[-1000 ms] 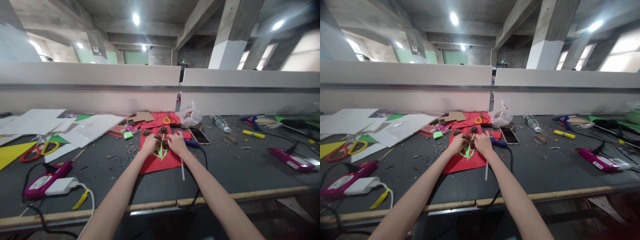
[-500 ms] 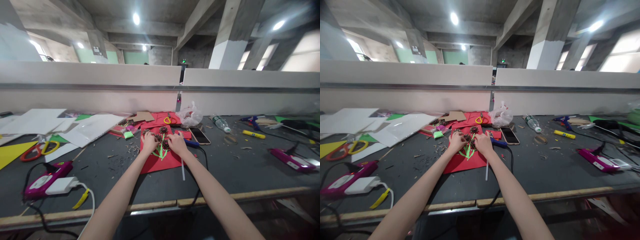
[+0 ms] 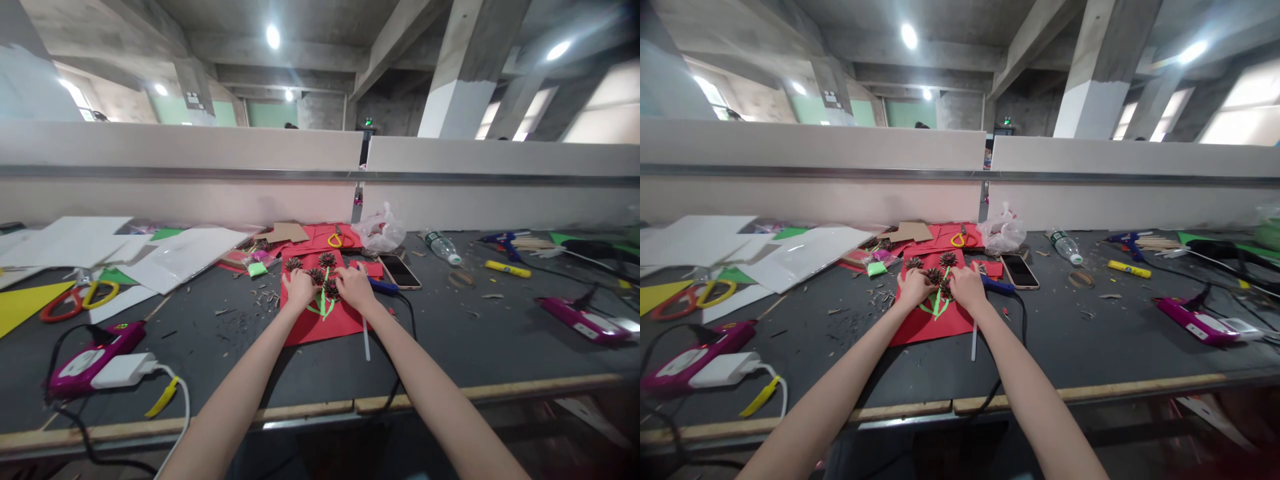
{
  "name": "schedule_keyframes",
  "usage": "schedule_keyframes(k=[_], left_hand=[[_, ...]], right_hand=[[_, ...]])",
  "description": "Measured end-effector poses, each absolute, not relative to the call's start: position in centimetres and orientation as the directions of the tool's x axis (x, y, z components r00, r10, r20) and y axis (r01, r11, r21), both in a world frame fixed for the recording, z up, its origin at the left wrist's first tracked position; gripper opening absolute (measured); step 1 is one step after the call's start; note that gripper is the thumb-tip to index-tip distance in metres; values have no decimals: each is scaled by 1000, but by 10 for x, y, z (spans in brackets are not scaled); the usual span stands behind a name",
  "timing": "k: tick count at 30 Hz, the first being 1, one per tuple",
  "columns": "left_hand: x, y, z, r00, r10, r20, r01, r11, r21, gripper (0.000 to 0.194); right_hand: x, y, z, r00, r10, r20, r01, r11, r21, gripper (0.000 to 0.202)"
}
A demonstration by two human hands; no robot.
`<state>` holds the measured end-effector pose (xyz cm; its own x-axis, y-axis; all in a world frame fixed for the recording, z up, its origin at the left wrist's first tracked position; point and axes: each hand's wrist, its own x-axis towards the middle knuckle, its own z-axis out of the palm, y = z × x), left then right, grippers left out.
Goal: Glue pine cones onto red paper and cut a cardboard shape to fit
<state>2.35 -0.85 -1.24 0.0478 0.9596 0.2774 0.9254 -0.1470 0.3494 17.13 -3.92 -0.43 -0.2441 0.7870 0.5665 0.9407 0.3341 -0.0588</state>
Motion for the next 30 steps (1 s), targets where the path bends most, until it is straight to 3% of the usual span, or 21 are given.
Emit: schedule_keyframes(k=[14, 18, 23, 26, 30], left_hand=[[24, -15, -11, 117, 946, 303, 951, -195, 241, 14], [24, -12, -8, 95, 952, 290, 945, -178, 274, 12], [15, -7, 3, 101, 974, 201, 900, -176, 399, 13], [8, -2, 7, 165, 948, 271, 860, -273, 432, 14], [5, 2, 1, 256, 896, 362, 859, -383, 341, 12]], right_hand=[[171, -39, -4, -244, 788, 565, 939, 337, -64, 25], [171, -39, -4, -242, 795, 557, 942, 331, -63, 26], [172, -38, -4, -245, 800, 548, 940, 334, -66, 25], [171, -38, -4, -243, 799, 550, 940, 335, -71, 26], [170, -40, -2, -237, 801, 550, 944, 324, -64, 27]])
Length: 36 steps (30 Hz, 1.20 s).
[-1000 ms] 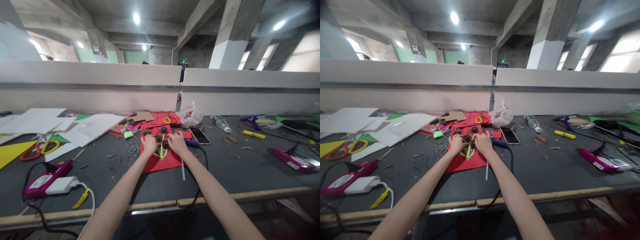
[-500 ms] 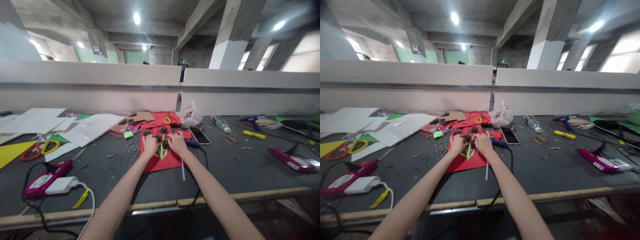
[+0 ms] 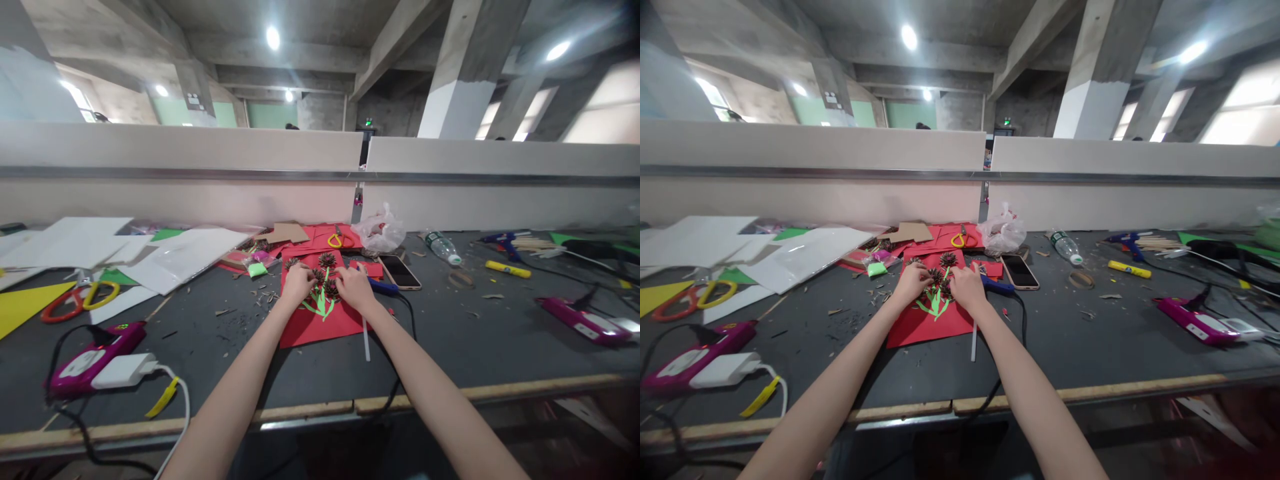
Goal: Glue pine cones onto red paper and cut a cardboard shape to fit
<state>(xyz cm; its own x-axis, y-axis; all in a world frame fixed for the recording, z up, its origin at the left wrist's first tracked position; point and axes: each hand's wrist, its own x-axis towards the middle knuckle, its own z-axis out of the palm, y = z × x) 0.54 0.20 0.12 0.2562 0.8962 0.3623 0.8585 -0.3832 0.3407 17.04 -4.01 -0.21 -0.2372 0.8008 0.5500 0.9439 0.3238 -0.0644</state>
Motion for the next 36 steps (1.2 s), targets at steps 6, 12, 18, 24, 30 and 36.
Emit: schedule_keyframes(k=[6, 12, 18, 24, 30, 36], left_hand=[[11, -6, -5, 357, 867, 349, 881, -437, 184, 13], [16, -14, -5, 305, 896, 324, 913, -371, 167, 11], [20, -12, -9, 278, 904, 325, 908, -358, 220, 9], [25, -11, -8, 125, 938, 322, 911, -237, 337, 6], [13, -8, 6, 153, 928, 339, 873, -288, 393, 11], [-4, -7, 14, 12, 934, 357, 923, -148, 357, 23]], right_hand=[[170, -42, 0, -233, 799, 555, 947, 316, -58, 26], [170, -41, -2, -236, 799, 554, 947, 316, -53, 26], [171, -40, -3, -240, 798, 553, 947, 319, -49, 27], [171, -41, -3, -234, 808, 541, 948, 313, -58, 27], [174, -40, 2, -196, 817, 542, 949, 296, -105, 28], [202, -37, 10, 148, 830, 538, 975, -33, -218, 25]])
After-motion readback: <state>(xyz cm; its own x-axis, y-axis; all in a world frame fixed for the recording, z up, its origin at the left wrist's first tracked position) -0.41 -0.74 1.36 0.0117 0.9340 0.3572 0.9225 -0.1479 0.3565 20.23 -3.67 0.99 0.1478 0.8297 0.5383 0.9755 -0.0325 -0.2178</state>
